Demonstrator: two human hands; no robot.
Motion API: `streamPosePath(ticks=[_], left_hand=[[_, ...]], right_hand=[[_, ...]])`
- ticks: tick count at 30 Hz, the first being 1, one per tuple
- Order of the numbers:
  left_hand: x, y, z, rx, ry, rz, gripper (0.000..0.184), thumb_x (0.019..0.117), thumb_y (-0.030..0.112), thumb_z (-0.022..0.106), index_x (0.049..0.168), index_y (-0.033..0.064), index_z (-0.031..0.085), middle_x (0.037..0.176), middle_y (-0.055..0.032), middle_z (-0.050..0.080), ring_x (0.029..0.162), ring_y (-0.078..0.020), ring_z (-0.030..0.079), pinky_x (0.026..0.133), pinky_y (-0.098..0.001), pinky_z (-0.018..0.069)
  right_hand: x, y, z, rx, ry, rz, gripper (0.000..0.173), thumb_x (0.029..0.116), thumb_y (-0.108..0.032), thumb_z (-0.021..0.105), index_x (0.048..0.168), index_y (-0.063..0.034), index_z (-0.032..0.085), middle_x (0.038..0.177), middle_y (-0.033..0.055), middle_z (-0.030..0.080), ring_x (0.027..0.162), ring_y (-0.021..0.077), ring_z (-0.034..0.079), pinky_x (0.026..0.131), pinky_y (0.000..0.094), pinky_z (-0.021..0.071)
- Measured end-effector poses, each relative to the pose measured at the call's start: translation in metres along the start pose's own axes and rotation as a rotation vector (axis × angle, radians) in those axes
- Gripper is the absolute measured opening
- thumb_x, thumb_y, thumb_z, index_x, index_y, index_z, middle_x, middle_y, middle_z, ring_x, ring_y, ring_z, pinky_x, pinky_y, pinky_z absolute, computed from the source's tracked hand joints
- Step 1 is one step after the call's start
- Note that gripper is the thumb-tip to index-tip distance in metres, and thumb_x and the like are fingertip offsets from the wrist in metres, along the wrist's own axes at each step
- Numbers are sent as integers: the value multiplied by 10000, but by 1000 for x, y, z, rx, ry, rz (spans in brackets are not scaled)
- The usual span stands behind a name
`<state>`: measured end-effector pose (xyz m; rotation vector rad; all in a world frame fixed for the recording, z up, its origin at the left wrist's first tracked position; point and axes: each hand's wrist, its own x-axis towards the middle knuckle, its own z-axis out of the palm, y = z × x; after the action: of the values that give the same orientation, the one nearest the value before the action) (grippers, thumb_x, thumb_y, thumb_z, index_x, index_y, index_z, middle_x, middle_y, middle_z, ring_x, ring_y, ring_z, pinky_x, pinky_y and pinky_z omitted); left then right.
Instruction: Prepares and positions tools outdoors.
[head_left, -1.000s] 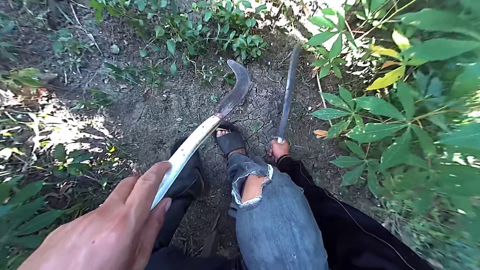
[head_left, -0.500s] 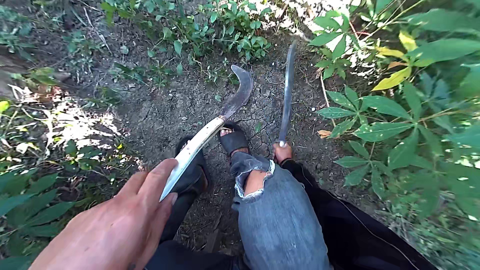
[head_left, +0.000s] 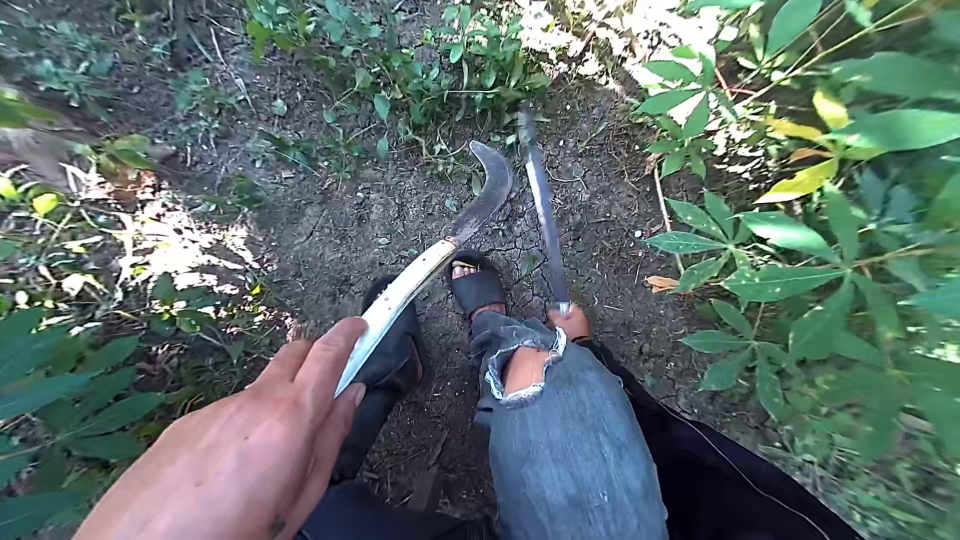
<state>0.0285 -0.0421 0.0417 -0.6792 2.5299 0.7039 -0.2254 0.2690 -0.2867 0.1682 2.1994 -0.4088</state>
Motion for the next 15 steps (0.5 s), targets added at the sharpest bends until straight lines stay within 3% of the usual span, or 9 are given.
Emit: streamPosePath(ticks=[2,3,4,6,9,10,12,15], left_hand=[[-2,-4,2,-7,14,4,528,1013,334,516,1498,128,486,1179,-233,657,806,-434,706,575,-608,544],[-1,-4,2,5,19,4,528,1010,334,516,1496,127,487,1179,-225,660,808,-431,708,575,-604,548],[0,-3,1,20,24,1,528,1007,331,519,1494,127,489,1169,-219,663,795,-427,709,570,-600,550],[2,-1,3,51,36,-8,528,1000,330,518,1490,134,494,1125,-206,663,749,-412,700,541,-589,544],[5,2,1,73,47,7,521,988,312,536,1473,123,510,1104,-205,663,715,-406,695,516,-570,538],[5,2,0,69,49,11,514,993,308,541,1471,120,511,1107,-205,663,714,-406,694,514,-567,537],[2,1,1,64,50,18,519,993,315,534,1473,118,510,1102,-200,665,719,-402,696,509,-560,535],[-1,1,1,35,11,16,528,1008,318,520,1496,120,482,1131,-222,658,748,-422,698,530,-578,537]], right_hand=[[1,-29,15,339,70,28,335,1037,-188,589,1268,49,539,791,119,609,618,194,618,604,369,563],[4,-46,22,507,74,48,258,1046,-181,572,1186,34,541,677,70,555,507,156,568,501,331,539],[8,-58,29,612,56,60,205,1044,-168,560,1112,23,532,625,52,527,461,148,545,462,322,532],[19,-57,40,477,-9,13,213,1019,-154,589,1084,44,544,635,76,565,474,159,574,491,334,554],[25,-20,26,48,-90,-28,420,979,-224,668,1283,57,595,974,205,700,782,288,697,771,486,589],[26,-8,16,4,-77,-32,458,977,-244,676,1315,50,578,1031,229,699,838,322,707,807,520,587],[19,5,-5,-10,-30,-18,489,986,-261,669,1362,30,553,1052,235,694,848,332,703,810,532,580],[12,-18,-17,216,41,24,425,1031,-218,594,1369,27,514,869,147,639,644,219,632,640,410,571]])
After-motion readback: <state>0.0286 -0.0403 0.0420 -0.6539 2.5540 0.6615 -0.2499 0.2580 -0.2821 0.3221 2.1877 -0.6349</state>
